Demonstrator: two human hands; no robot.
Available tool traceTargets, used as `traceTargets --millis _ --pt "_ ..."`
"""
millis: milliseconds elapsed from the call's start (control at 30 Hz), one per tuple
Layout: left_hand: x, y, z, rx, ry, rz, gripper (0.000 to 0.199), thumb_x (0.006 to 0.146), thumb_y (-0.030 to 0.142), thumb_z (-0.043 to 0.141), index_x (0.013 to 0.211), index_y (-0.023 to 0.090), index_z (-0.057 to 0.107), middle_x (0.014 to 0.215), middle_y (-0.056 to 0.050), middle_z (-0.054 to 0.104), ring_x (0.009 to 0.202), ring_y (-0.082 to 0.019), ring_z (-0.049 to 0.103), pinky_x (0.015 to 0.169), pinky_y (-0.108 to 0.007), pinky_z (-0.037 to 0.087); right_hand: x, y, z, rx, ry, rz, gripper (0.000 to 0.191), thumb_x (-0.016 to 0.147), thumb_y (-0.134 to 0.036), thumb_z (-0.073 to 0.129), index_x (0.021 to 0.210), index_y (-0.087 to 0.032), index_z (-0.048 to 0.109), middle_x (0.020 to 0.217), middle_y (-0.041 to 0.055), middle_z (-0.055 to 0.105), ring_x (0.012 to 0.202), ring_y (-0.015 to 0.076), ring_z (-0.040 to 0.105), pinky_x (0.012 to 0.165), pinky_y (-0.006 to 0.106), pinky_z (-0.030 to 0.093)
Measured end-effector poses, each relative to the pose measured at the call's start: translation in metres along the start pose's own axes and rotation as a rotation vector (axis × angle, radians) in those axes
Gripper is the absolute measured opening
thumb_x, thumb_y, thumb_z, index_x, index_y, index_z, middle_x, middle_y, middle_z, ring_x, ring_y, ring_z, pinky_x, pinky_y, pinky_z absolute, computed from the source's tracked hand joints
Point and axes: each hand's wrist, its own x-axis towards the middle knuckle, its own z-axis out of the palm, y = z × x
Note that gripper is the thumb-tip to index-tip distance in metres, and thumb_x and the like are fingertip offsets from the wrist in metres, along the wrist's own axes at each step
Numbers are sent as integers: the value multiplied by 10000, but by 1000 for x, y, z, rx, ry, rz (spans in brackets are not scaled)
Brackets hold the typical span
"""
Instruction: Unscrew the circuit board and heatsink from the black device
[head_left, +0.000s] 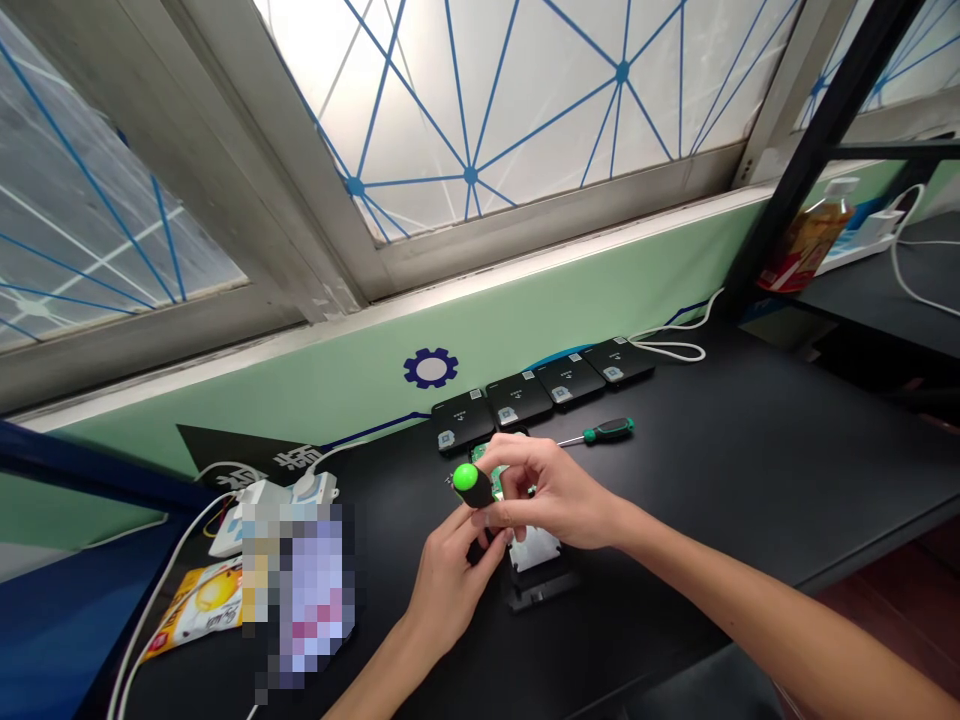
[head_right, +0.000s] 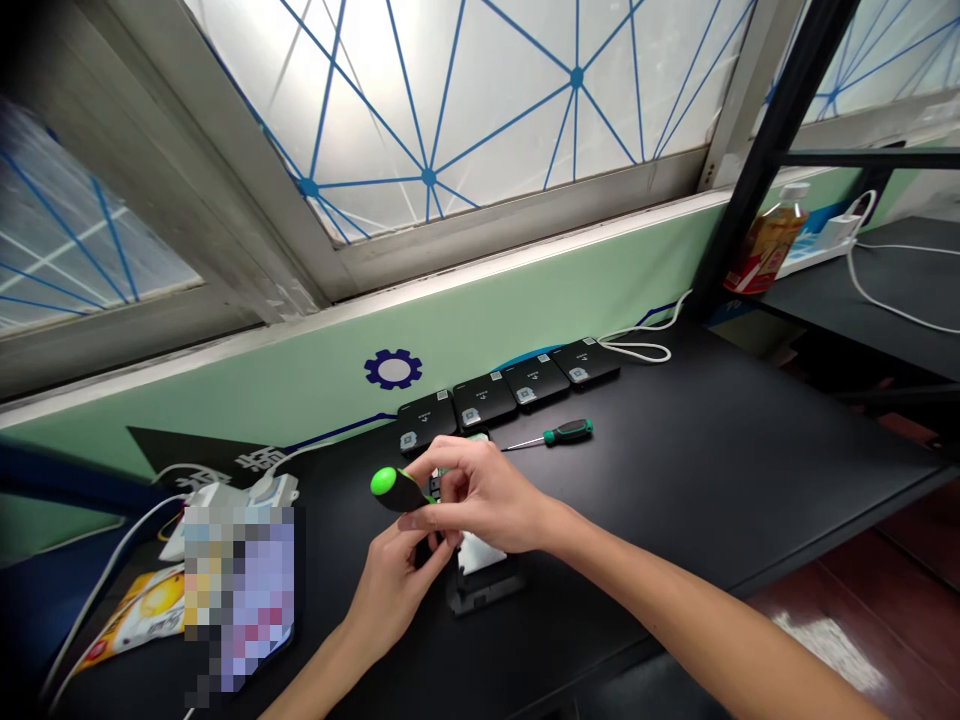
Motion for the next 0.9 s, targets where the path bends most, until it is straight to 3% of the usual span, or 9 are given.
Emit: traceTargets --millis 267,400,600,767,900 --pt "-2 2 -2 26 -33 -52 220 1092 314 700 899 228 763 822 13 632 683 -161 567 640 -260 440 -1 -2 2 35 -8 40 343 925 -242 890 1259 -207 822 1127 22 784 570 65 656 522 207 549" --pt "-2 7 -6 67 -67 -53 150 1034 344 765 935 233 752 892 -1 663 730 -176 601 668 -273 482 -1 -5 2 81 -30 69 335 942 -220 824 1272 -197 773 1008 4 783 557 98 700 496 210 533" --pt "-4 10 -8 185 -126 -20 344 856 462 925 1110 275 788 1085 -49 726 859 -253 724 676 -325 572 -2 -10 1 58 -48 67 270 940 -187 732 1206 -199 780 967 8 795 583 113 723 521 214 507" --pt "-8 9 -5 229 -136 17 551 788 463 953 1260 256 756 1231 -115 755 1036 -349 787 749 -407 663 -2 -11 3 35 -1 55 528 806 -172 952 1286 -237 743 1072 -6 766 611 83 676 571 222 514" --pt "-8 6 -3 257 -131 17 491 795 430 954 1200 241 752 1081 -82 753 916 -314 777 734 -396 651 0 -5 3 151 11 89 545 741 -244 1063 1119 -236 671 1008 -6 804 595 106 688 539 229 507"
